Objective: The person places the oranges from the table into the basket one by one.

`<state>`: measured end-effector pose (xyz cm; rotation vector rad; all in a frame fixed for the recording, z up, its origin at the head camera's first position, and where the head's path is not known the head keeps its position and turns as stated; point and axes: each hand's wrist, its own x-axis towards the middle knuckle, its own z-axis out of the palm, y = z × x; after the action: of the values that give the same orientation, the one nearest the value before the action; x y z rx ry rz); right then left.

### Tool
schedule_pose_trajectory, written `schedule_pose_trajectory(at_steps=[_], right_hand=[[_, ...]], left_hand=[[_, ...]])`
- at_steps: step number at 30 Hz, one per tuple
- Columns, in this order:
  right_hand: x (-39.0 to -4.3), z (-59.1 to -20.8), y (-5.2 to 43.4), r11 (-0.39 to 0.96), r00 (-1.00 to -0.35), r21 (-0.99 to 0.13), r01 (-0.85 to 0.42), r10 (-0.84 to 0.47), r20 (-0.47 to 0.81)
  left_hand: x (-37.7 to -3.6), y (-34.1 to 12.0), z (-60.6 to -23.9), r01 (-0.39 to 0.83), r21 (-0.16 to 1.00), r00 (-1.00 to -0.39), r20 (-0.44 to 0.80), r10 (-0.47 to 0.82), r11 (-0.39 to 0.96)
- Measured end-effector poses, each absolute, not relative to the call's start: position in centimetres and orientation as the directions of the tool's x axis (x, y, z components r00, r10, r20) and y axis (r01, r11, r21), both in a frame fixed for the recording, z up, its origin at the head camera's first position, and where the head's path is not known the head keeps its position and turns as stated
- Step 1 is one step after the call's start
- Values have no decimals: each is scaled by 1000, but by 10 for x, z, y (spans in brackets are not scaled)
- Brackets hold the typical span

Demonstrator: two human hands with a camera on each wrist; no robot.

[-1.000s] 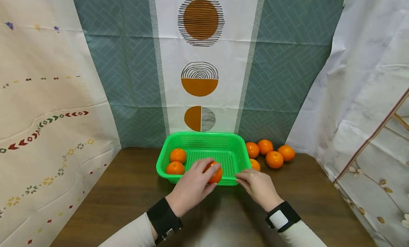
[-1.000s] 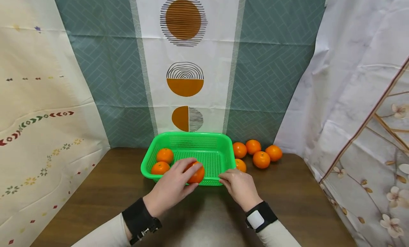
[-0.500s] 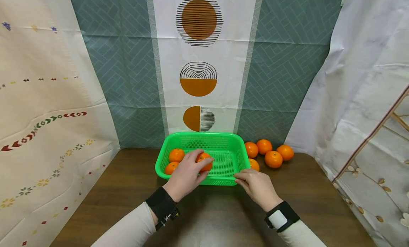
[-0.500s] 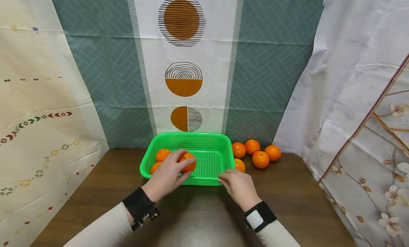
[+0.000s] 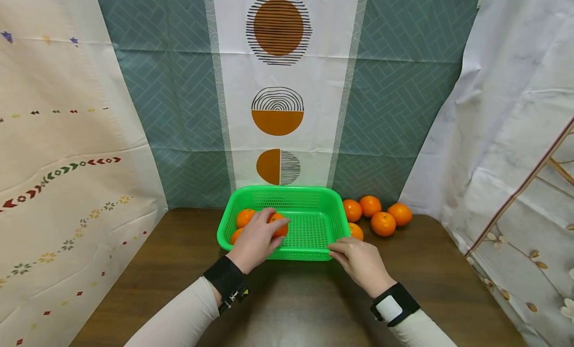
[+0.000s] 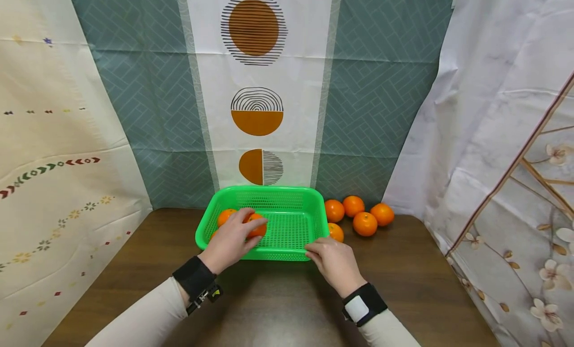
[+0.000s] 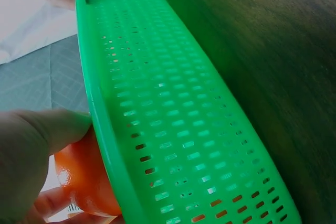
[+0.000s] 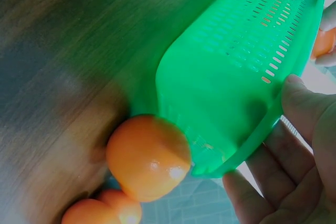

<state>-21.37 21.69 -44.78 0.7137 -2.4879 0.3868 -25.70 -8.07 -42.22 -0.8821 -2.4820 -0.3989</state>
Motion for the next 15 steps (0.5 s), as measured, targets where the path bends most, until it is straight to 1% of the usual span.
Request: schedule_pose_trajectory(at_steps=[7, 15], right_hand=[[-214, -449, 217, 826, -731, -123, -551, -406, 548], [-214, -449, 217, 822, -722, -115, -558, -412, 556]], left_hand=[[-259, -82, -424, 638, 102, -695, 502, 514, 764], [-261, -84, -424, 639, 125, -701, 501, 507, 759]])
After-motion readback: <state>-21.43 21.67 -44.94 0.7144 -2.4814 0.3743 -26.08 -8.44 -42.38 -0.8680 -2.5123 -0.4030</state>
